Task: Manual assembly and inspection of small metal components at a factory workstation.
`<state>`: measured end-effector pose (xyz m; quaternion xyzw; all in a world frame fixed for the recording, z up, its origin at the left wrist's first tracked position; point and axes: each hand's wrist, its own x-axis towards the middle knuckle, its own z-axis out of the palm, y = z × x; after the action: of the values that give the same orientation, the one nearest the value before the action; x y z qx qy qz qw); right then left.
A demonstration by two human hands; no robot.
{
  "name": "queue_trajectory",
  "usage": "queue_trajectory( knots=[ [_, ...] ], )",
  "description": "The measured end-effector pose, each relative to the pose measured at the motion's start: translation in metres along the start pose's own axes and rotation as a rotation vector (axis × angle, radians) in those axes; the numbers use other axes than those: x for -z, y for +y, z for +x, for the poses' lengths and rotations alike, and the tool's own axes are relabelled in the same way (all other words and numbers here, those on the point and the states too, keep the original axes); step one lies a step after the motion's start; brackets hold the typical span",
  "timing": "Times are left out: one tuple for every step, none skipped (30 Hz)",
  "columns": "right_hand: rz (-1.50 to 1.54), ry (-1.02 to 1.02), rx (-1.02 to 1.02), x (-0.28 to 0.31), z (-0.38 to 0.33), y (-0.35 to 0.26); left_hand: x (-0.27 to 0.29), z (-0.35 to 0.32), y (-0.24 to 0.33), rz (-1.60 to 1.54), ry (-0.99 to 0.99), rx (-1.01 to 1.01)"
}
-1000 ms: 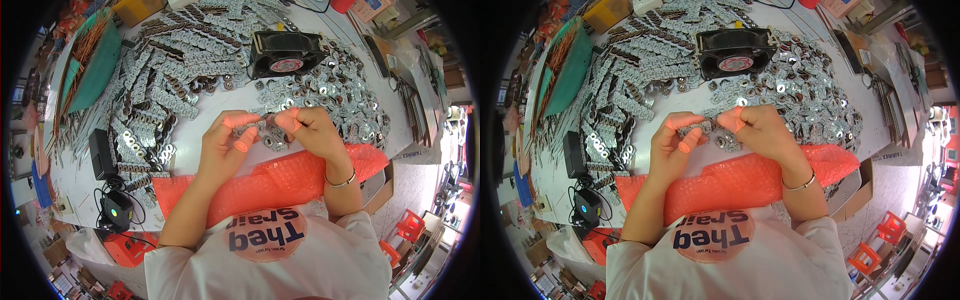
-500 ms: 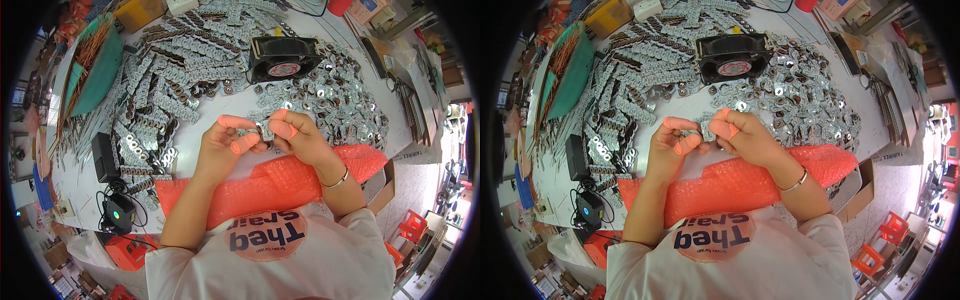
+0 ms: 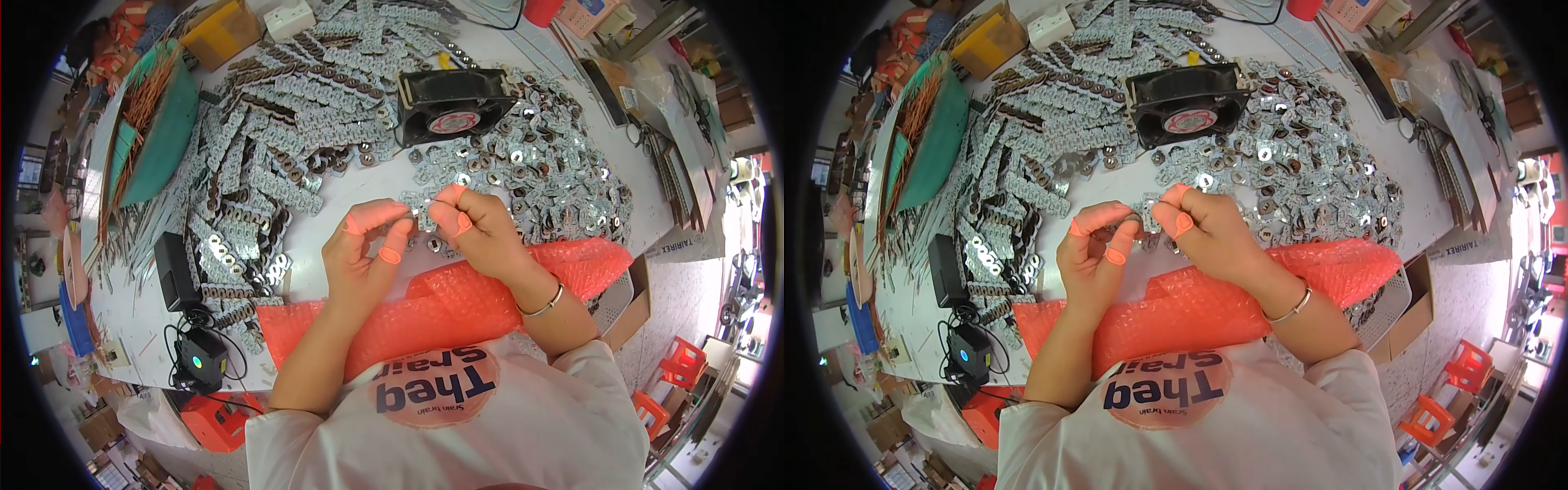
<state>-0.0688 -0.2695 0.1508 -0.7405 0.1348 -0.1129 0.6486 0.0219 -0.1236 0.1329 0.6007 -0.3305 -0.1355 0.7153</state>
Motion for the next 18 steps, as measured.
queue_trajectory(
  knots=[
    [0.006,0.020,-0.025,-0.002,0.000,-0.002,0.001,0.000,0.000,0.000,-0.007,-0.012],
    [0.011,0.044,-0.049,-0.001,0.000,-0.002,0.001,0.000,-0.002,0.034,-0.005,-0.031],
    [0.007,0.055,-0.035,-0.001,-0.001,-0.001,0.002,0.001,-0.003,0.068,-0.003,-0.053],
    [0.019,0.033,-0.044,-0.001,-0.001,0.001,0.001,0.003,-0.002,0.152,-0.029,-0.107],
    [0.033,0.010,-0.050,-0.001,-0.002,0.002,0.001,0.003,-0.001,0.152,-0.038,-0.127],
    [0.014,0.019,-0.038,0.000,-0.002,0.002,0.001,0.002,-0.001,0.157,-0.050,-0.102],
    [0.010,0.032,-0.016,0.000,-0.002,0.000,0.000,0.002,0.000,0.163,-0.062,-0.079],
    [0.040,0.041,-0.032,0.000,-0.003,-0.003,-0.001,0.002,0.004,0.208,-0.082,-0.099],
    [0.068,0.053,-0.048,0.001,-0.003,-0.005,-0.003,0.002,0.005,0.205,-0.096,-0.130],
    [0.013,0.080,-0.022,0.004,-0.003,0.000,-0.006,0.002,0.007,0.231,-0.106,-0.118],
    [0.003,0.097,0.007,0.008,-0.003,-0.002,-0.007,0.001,0.007,0.258,-0.112,-0.107],
    [-0.045,0.018,-0.063,0.014,0.000,-0.006,-0.006,-0.001,0.006,0.264,-0.109,-0.062],
    [-0.099,-0.059,-0.133,0.020,0.001,-0.007,-0.007,-0.003,0.005,0.265,-0.107,-0.102],
    [-0.164,-0.058,-0.052,0.024,0.000,0.002,-0.008,-0.003,0.003,0.268,-0.088,-0.101],
    [-0.246,-0.069,0.032,0.026,0.000,0.005,-0.009,-0.001,0.002,0.268,-0.066,-0.106],
    [-0.332,-0.075,0.114,0.028,0.001,0.009,-0.008,0.002,-0.001,0.338,-0.083,-0.177],
    [-0.405,-0.079,0.117,0.027,0.001,0.011,-0.006,0.004,-0.001,0.408,-0.092,-0.253],
    [-0.481,-0.078,0.121,0.028,0.000,0.011,-0.006,0.005,0.000,0.423,-0.112,-0.262]
  ],
)
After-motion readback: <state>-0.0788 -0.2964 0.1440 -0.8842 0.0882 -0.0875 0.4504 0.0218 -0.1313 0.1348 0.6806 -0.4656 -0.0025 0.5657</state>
